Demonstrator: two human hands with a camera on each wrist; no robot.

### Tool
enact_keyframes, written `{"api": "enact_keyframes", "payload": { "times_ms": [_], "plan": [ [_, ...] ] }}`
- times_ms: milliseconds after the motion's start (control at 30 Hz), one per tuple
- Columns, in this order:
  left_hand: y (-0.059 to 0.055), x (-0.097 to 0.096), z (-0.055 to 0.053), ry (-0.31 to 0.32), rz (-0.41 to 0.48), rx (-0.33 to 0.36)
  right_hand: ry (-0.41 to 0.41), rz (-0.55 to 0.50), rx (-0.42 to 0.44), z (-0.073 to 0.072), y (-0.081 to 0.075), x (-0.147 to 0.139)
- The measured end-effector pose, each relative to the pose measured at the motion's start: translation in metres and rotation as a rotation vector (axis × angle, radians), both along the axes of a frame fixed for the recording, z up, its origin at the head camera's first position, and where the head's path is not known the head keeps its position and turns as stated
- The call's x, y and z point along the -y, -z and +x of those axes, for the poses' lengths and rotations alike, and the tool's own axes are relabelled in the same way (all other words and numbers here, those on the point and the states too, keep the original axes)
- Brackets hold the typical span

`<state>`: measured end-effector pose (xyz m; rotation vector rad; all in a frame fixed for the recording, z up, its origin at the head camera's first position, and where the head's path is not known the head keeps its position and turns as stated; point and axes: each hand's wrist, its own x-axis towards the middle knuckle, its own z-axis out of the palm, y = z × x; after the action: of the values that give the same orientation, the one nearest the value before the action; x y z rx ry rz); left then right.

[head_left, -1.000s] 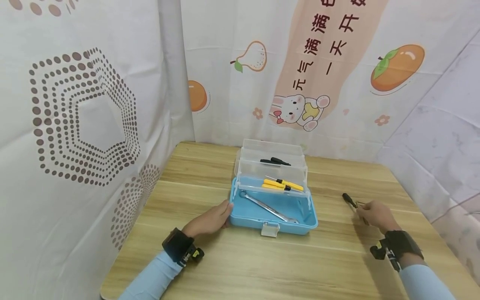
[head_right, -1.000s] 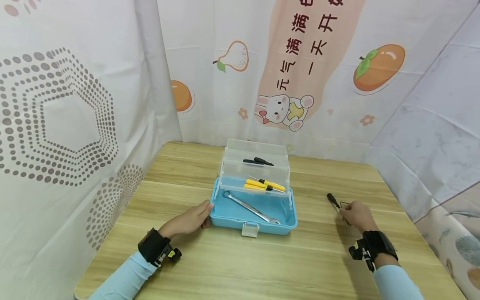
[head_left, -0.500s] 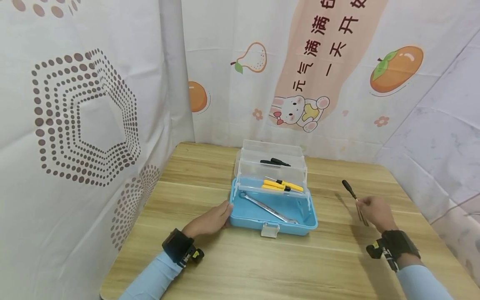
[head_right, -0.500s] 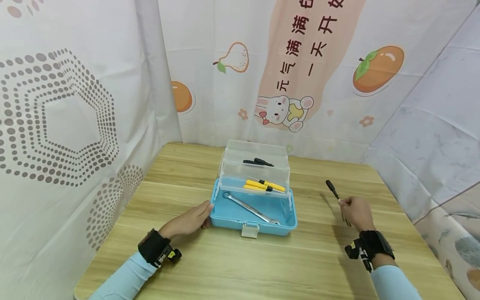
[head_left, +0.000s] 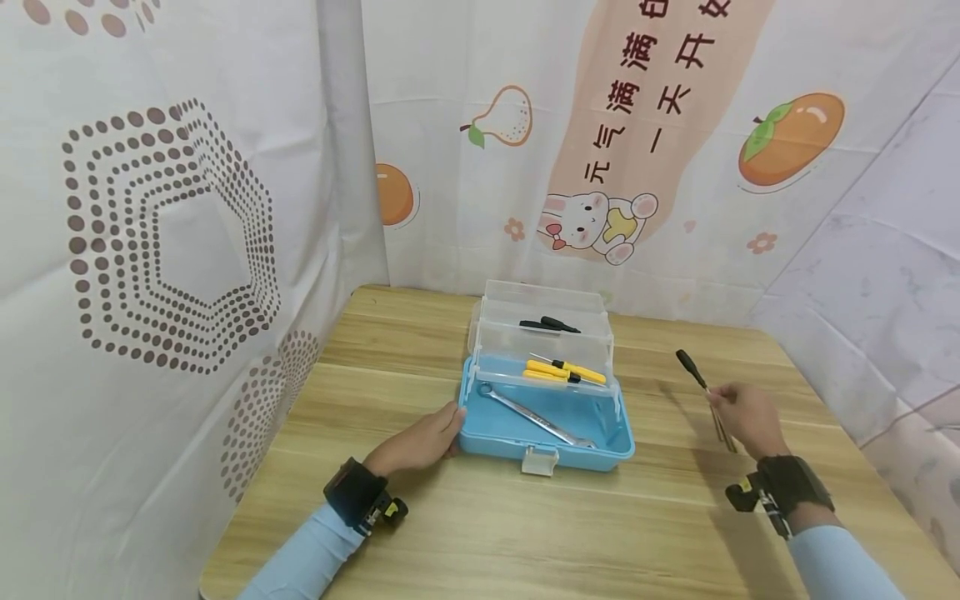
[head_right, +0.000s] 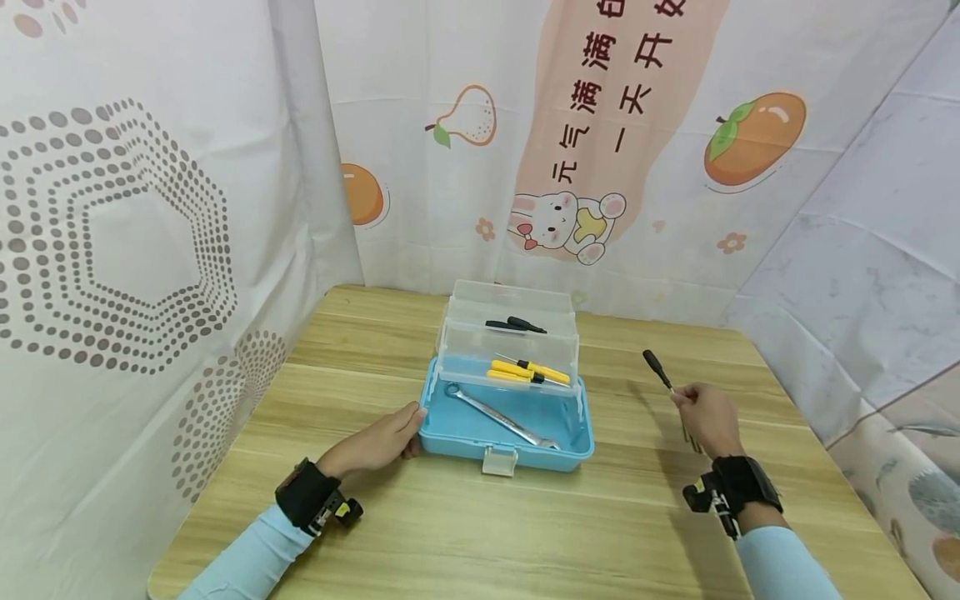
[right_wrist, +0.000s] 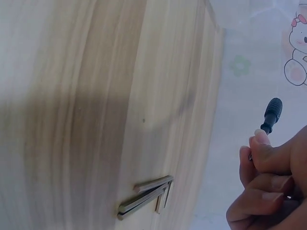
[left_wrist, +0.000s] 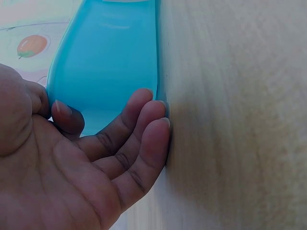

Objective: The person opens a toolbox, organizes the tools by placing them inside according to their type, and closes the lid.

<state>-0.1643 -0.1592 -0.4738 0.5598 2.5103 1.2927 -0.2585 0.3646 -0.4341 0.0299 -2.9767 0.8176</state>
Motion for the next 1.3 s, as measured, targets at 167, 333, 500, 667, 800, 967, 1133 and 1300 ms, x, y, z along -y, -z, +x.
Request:
{"api": "enact_keyframes", "payload": {
  "times_ms": [167,333,500,667,800,967,1133,1300],
  "plan": [
    [0.000,0.000,0.001,-0.002,0.004,-0.002,-0.001,0.005,-0.024,-0.001,-0.003,0.007],
    [-0.001,0.000,0.001,-0.001,0.008,-0.001,0.003,0.006,-0.038,-0.003,-0.007,0.015],
    [0.000,-0.001,0.000,0.002,0.008,-0.004,-0.001,-0.006,-0.045,-0.004,-0.009,0.019],
    [0.000,0.000,-0.001,0.002,0.010,-0.007,0.006,-0.002,-0.068,-0.006,-0.009,0.021],
    [0.001,0.000,-0.001,0.002,0.008,-0.007,0.004,-0.003,-0.073,-0.007,-0.010,0.021],
    [0.001,0.001,-0.001,0.005,0.007,-0.008,-0.003,0.006,-0.095,-0.008,-0.011,0.024],
    [0.000,0.000,0.000,0.001,0.003,-0.004,-0.014,0.014,-0.105,-0.008,-0.013,0.025],
    [0.001,0.000,0.000,-0.004,-0.003,-0.001,-0.013,0.006,-0.108,-0.009,-0.014,0.027]
  ]
}}
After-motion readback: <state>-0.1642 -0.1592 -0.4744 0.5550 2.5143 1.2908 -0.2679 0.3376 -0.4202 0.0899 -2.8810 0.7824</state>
